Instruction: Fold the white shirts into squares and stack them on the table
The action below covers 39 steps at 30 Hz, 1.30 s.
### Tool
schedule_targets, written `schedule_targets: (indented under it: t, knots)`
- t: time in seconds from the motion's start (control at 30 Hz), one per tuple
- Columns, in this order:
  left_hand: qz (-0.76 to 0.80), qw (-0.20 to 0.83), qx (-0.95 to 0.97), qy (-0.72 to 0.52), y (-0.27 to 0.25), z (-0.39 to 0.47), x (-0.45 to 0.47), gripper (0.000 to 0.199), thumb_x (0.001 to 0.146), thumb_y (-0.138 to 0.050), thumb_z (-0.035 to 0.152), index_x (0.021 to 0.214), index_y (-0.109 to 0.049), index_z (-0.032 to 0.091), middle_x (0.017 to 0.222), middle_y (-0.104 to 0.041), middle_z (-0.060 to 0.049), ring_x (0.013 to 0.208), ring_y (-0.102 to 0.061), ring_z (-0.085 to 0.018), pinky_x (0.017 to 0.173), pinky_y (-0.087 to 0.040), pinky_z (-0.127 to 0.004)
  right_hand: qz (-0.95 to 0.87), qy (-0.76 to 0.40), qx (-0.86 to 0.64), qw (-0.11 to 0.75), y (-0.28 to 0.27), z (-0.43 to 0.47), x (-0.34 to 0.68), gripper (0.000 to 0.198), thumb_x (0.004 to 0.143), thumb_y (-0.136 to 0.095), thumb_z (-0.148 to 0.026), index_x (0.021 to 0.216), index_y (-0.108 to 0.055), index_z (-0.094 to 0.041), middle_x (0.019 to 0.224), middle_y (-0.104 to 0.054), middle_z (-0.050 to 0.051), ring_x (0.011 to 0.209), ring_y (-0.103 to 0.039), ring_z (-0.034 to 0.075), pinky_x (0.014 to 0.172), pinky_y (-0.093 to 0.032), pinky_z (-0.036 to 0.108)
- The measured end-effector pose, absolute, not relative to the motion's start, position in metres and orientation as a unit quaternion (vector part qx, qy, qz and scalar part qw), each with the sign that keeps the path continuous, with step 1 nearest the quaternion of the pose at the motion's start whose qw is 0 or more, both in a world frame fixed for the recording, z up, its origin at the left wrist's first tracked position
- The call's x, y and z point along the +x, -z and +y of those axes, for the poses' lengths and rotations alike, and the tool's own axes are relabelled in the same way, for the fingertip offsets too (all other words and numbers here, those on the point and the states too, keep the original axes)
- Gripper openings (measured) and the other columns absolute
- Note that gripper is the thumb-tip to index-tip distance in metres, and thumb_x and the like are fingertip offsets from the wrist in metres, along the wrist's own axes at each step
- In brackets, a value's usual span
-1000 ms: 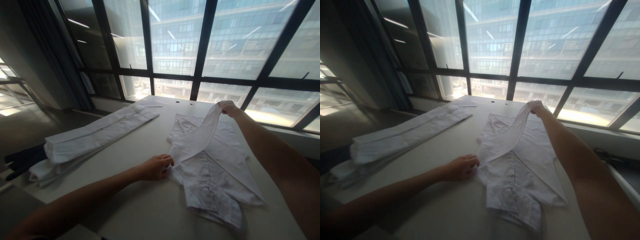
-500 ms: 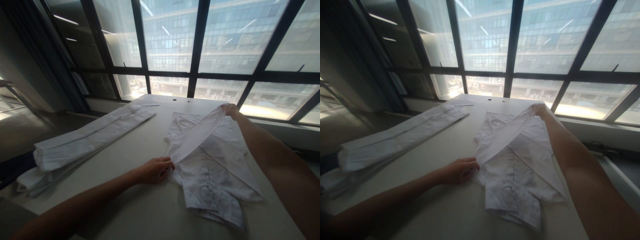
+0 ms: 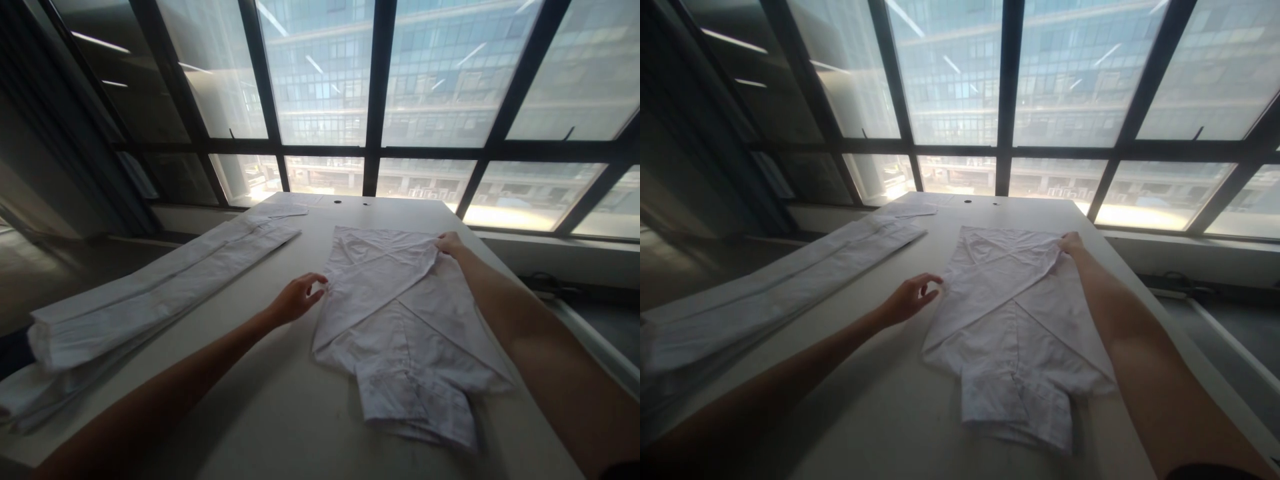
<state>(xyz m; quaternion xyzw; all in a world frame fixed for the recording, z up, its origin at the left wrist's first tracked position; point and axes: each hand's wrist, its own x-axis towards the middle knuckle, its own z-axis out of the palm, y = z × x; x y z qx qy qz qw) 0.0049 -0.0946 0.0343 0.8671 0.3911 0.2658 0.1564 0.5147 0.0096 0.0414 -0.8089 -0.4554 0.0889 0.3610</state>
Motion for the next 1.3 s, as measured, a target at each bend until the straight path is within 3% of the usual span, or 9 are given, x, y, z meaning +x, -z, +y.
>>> schedule_targets:
  t: [0.17,0.37,0.53,0.67,0.87,1.0,1.1,1.2,1.3]
  knots:
    - [0.43,0.206,0.843,-0.248,-0.026,-0.026,0.014,0.049,0.089,-0.059,0.048,0.127,-0.066,0.017,0.112,-0.076,-0.011,0.074,-0.063,-0.02,0.077,-0.052,-0.033,-0.455,-0.045,-0.835,0.305,-0.044,-0.002,0.506,0.04,0.078,-0.062,-0.006,0.116,-0.072,-0.001,0.112,-0.072,0.027,0.113,-0.067,0.035,0.1,-0.051,0.045]
    - [0.411,0.264,0.851,-0.191,-0.015,-0.002,0.006,0.061,0.085,-0.061,0.064,0.121,-0.071,0.016,0.099,-0.075,-0.009,0.071,-0.06,-0.019,0.07,-0.049,-0.03,-0.614,-0.045,-0.739,0.272,-0.01,-0.058,0.44,0.036,0.092,-0.055,-0.016,0.122,-0.073,-0.015,0.129,-0.071,0.013,0.126,-0.061,0.024,0.113,-0.04,0.033]
    - [0.369,0.291,0.865,-0.177,-0.016,-0.002,-0.003,0.062,0.081,-0.069,0.057,0.127,-0.069,0.017,0.096,-0.072,-0.005,0.068,-0.05,-0.015,0.069,-0.045,-0.027,-0.719,0.017,-0.667,0.196,0.031,-0.135,0.385,0.048,0.101,-0.05,-0.037,0.144,-0.059,-0.02,0.152,-0.054,0.016,0.139,-0.048,0.032,0.113,-0.041,0.048]
    - [0.368,0.297,0.854,-0.215,-0.012,-0.002,-0.003,0.063,0.077,-0.073,0.052,0.128,-0.069,0.016,0.094,-0.071,-0.004,0.065,-0.042,-0.012,0.064,-0.041,-0.025,-0.719,0.042,-0.671,0.177,0.041,-0.156,0.379,0.053,0.104,-0.044,-0.039,0.15,-0.053,-0.016,0.159,-0.045,0.018,0.146,-0.042,0.032,0.117,-0.036,0.049]
    - [0.371,0.254,0.866,-0.22,-0.011,0.004,-0.008,0.051,0.079,-0.073,0.04,0.125,-0.069,0.018,0.09,-0.072,-0.002,0.072,-0.051,-0.014,0.074,-0.047,-0.027,-0.729,0.04,-0.67,0.136,0.039,-0.152,0.385,0.057,0.105,-0.04,-0.042,0.151,-0.053,-0.011,0.161,-0.042,0.022,0.15,-0.037,0.035,0.121,-0.032,0.049]
    - [0.339,0.143,0.905,-0.216,-0.023,-0.017,0.0,0.033,0.088,-0.06,0.026,0.117,-0.074,0.018,0.106,-0.072,-0.009,0.099,-0.063,-0.022,0.098,-0.05,-0.038,-0.729,0.033,-0.673,0.122,0.038,-0.153,0.383,0.057,0.105,-0.039,-0.041,0.153,-0.052,-0.012,0.162,-0.042,0.021,0.151,-0.037,0.035,0.12,-0.032,0.051]
    - [0.299,0.086,0.923,-0.228,-0.026,-0.048,0.022,0.039,0.097,-0.045,0.019,0.127,-0.07,0.019,0.13,-0.068,-0.012,0.124,-0.06,-0.023,0.113,-0.043,-0.039,-0.728,0.029,-0.673,0.124,0.038,-0.154,0.383,0.057,0.104,-0.04,-0.04,0.152,-0.052,-0.012,0.162,-0.042,0.02,0.151,-0.037,0.034,0.121,-0.031,0.05]
    - [0.298,0.072,0.941,-0.146,-0.018,-0.073,0.044,0.046,0.106,-0.04,0.031,0.145,-0.058,0.016,0.15,-0.057,-0.013,0.144,-0.047,-0.025,0.123,-0.032,-0.041,-0.725,0.024,-0.677,0.124,0.038,-0.153,0.383,0.057,0.104,-0.041,-0.04,0.152,-0.053,-0.012,0.162,-0.042,0.02,0.151,-0.037,0.035,0.121,-0.031,0.05]
    - [0.327,0.06,0.942,-0.04,-0.007,-0.079,0.051,0.063,0.109,-0.036,0.049,0.159,-0.04,0.012,0.166,-0.035,-0.018,0.157,-0.026,-0.03,0.127,-0.02,-0.048,-0.728,0.018,-0.675,0.119,0.038,-0.153,0.384,0.057,0.105,-0.041,-0.039,0.153,-0.052,-0.011,0.163,-0.041,0.02,0.152,-0.036,0.035,0.122,-0.029,0.049]
